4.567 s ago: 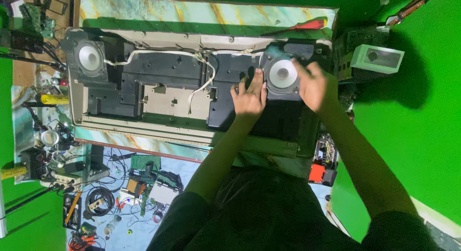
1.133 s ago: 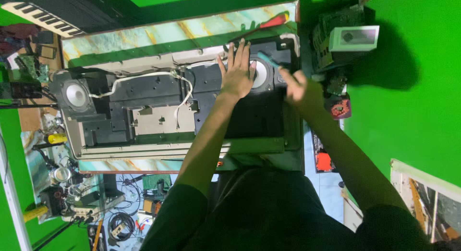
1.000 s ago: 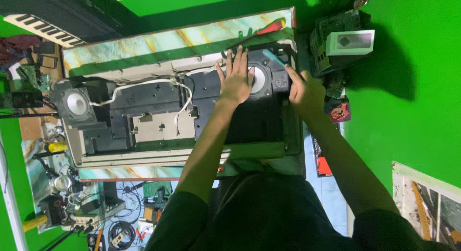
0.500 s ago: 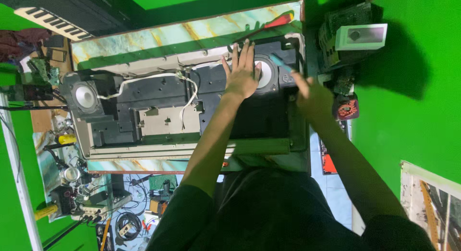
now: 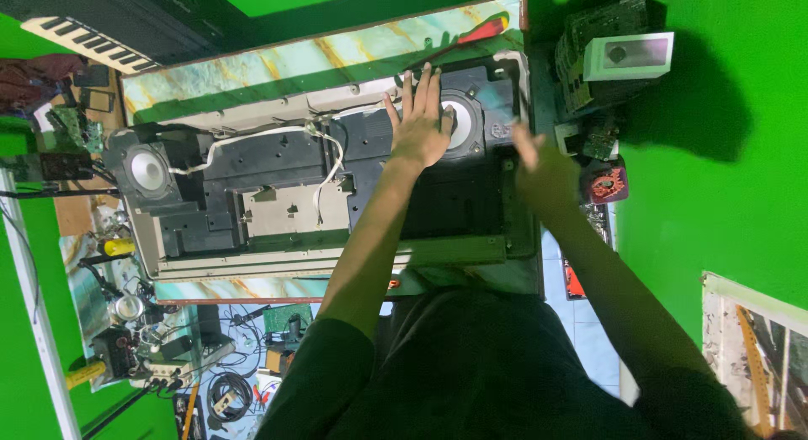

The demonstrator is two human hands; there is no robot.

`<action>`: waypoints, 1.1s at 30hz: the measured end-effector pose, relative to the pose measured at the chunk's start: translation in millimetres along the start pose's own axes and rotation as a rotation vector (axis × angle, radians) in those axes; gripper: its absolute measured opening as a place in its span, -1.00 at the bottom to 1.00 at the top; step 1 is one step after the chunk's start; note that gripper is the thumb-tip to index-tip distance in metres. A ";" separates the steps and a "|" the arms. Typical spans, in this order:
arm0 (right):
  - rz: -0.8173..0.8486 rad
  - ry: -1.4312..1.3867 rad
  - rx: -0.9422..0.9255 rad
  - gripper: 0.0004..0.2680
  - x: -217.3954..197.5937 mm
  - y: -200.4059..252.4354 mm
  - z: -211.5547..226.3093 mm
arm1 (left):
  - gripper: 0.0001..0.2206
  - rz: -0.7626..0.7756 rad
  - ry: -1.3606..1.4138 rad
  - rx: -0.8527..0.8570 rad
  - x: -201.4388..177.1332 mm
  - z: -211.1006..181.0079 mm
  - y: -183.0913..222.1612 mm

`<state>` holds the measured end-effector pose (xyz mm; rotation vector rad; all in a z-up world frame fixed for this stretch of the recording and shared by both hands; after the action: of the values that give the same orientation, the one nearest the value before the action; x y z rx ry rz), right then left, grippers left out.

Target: The person disassembles an electronic keyboard chassis, moves internal components, and uses a brush and screwdriver to work on the circuit boards and speakers.

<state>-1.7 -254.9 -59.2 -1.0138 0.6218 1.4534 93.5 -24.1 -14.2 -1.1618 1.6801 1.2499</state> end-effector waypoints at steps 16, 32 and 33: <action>-0.116 -0.147 0.223 -0.72 43.5 10.6 -15.8 | -0.31 0.031 -0.023 0.010 1.0 2.1 -3.7; 0.017 0.030 0.172 -0.52 3.3 5.2 -10.4 | -0.22 0.005 0.020 0.027 -5.6 0.6 5.1; -0.100 0.019 0.159 -0.54 -2.0 3.4 -11.1 | -0.22 0.007 0.021 0.027 -6.5 0.1 3.8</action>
<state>-2.6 -265.9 -63.4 -0.9217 0.6800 1.2876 92.0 -22.0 -7.1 -1.1582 1.7128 1.2191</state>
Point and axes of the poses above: each hand's wrist, its own y-axis away from the middle knuckle, its own x-axis out of the palm, z = x × y, the point moved 1 cm from there along -y, towards the middle knuckle, and after that the axes turned 1 degree about -x, right-handed, at the moved point
